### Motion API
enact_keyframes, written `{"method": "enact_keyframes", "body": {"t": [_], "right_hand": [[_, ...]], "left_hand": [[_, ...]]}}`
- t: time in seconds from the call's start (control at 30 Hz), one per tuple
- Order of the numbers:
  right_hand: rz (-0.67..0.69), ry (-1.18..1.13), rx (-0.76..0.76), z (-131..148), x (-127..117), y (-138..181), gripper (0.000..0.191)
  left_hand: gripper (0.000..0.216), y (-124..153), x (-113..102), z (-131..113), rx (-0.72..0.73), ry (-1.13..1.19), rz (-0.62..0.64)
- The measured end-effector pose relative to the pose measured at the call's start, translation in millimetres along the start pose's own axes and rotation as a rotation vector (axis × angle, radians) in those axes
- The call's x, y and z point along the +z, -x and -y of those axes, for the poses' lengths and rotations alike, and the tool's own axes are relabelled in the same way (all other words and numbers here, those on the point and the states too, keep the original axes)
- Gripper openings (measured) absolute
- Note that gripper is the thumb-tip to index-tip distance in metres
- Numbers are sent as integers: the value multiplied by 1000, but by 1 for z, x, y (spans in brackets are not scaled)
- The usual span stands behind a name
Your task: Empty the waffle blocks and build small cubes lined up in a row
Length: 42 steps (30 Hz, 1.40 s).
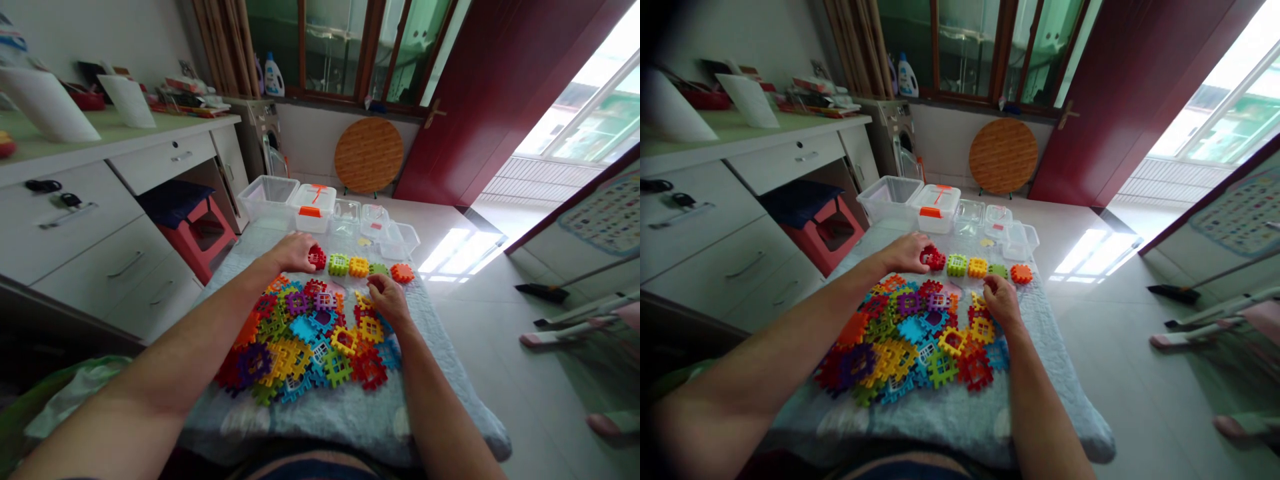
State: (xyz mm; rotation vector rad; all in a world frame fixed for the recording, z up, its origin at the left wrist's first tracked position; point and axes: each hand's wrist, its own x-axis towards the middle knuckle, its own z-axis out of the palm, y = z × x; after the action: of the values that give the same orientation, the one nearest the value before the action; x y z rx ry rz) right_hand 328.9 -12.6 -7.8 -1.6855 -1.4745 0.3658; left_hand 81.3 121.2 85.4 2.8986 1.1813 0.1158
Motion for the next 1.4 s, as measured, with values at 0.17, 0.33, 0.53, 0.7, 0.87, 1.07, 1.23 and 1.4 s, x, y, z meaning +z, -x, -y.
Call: {"method": "enact_keyframes", "body": {"t": [0.17,0.33,0.53,0.7,0.87,1.07,1.23,1.4], "right_hand": [[-6,-6,1,-1,-1,-1,25],[6,-4,9,-5,0,-2,25],[11,10,8,-6,1,-2,25],[20,19,10,-2,0,-1,26],[15,14,10,0,0,0,27],[8,2,11,-1,0,0,27],[8,-2,16,0,0,0,26],[6,-10,12,1,-1,1,25]], "left_hand": [[44,-33,16,10,-52,-31,124],[42,-45,25,7,-54,-48,174],[46,-48,34,8,-36,-41,219],[44,-48,38,8,-30,-29,246],[42,-50,40,8,-44,-18,280],[43,-50,36,8,-45,-26,305],[42,-48,36,9,-42,-28,317],[43,-50,41,10,-47,-17,308]]}}
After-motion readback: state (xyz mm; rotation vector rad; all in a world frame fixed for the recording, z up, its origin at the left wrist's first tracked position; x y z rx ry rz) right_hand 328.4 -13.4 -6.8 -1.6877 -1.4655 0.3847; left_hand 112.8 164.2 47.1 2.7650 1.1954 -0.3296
